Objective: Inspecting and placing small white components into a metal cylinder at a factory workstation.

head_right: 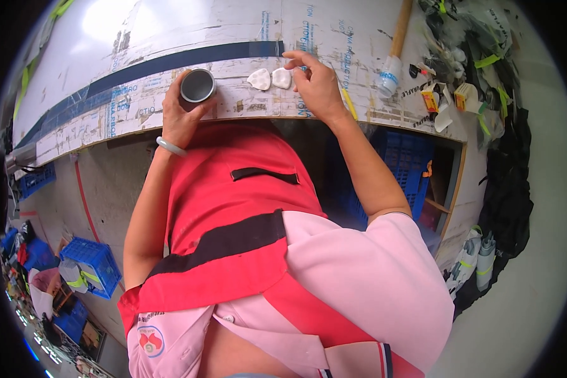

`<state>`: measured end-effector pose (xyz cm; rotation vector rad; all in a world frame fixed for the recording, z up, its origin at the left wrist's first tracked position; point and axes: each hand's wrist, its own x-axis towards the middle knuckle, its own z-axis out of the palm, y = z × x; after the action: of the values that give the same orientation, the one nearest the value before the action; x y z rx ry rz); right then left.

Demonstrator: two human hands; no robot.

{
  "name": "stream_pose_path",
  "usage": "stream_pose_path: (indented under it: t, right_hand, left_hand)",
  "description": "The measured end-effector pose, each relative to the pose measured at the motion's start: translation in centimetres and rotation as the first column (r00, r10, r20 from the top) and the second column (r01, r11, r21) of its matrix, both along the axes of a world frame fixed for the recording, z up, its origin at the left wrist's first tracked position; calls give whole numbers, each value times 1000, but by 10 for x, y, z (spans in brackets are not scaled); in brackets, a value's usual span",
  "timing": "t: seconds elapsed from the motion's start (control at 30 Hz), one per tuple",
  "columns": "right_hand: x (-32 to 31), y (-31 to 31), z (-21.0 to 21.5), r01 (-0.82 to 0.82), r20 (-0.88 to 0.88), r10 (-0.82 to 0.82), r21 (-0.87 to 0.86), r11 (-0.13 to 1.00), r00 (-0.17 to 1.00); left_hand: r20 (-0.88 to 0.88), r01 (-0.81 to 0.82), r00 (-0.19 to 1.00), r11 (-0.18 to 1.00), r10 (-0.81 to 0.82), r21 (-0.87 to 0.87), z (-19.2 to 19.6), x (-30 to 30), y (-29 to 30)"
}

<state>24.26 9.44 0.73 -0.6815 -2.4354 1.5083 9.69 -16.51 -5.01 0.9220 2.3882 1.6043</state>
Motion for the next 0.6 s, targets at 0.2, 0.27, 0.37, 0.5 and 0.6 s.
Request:
stream_pose_path:
  t: [0.2, 0.27, 0.37, 0.5, 0.6]
  right_hand:
    - [13, 5, -11, 69, -58, -74, -80, 994, 996]
    - [17, 6, -15, 98, -70, -106, -107, 989, 992]
    - [20, 6, -22, 119, -105, -139, -175, 977, 985]
    - [20, 4, -32, 135, -180, -170, -189, 973, 969]
    - [22, 3, -39, 156, -219, -206, -224, 962, 954]
  left_hand:
    - [-89, -3, 996, 1000, 0, -26, 13, 7, -14]
    - [-135, -71, 989, 996, 63, -57, 25, 16, -25]
    - [-188, -23, 982, 998, 11, -63, 43, 41, -30]
    - [2, 341, 938, 924, -346, -170, 55, 68, -1]
    - [11, 391, 915, 881, -403, -268, 49, 64, 37]
